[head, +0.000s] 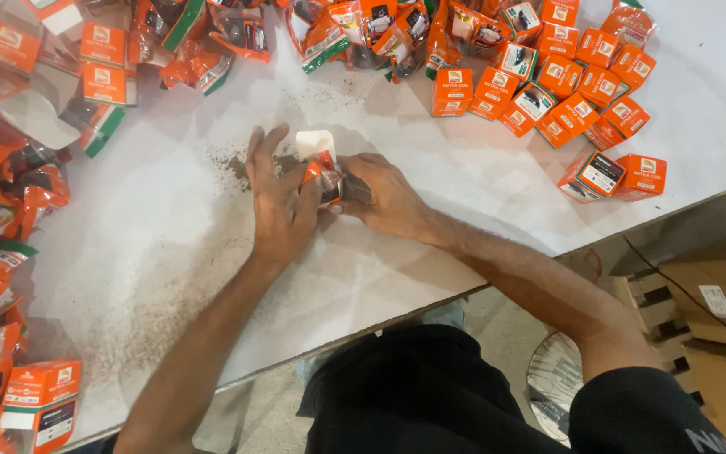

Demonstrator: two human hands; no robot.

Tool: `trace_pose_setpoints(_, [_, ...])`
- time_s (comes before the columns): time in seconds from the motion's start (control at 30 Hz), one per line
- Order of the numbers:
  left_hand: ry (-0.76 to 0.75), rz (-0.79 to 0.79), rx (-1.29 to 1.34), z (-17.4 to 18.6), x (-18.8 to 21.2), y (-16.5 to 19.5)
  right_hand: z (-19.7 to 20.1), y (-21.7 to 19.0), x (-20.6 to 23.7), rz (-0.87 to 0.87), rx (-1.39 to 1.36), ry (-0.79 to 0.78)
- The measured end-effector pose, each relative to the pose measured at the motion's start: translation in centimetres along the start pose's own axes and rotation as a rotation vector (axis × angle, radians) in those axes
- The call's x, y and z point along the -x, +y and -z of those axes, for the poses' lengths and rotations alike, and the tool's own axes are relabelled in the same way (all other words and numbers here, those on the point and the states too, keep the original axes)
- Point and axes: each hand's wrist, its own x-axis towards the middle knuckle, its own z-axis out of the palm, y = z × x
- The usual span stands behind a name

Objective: The person picks up small orange product boxes and plastic-wrapped sachets from a pile on the table, opens a box, inserts a sachet into it, and closes the box, placing finished boxes with the completed pile. They repeat this packing cycle one item at a time throughout the episode.

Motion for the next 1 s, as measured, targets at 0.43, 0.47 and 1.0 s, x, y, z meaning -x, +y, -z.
trace_pose_setpoints(0.43, [-0.185,0.633,0.434,-1.3,-2.5,-1.7,-0.3,0.1,0.6,-0.009,-0.072,-0.014])
trace_pose_setpoints(0.47, [-0.138,0.505,0.273,-1.8,-2.6,-1.7,-0.3,0.1,0.6,-0.012,-0.098,-0.01])
trace_pose_setpoints(1.0, [-0.207,0.72,0.741,-0.5,-1.0,-1.8,-0.8,-1.2,1.6,0.28,0.354,0.078])
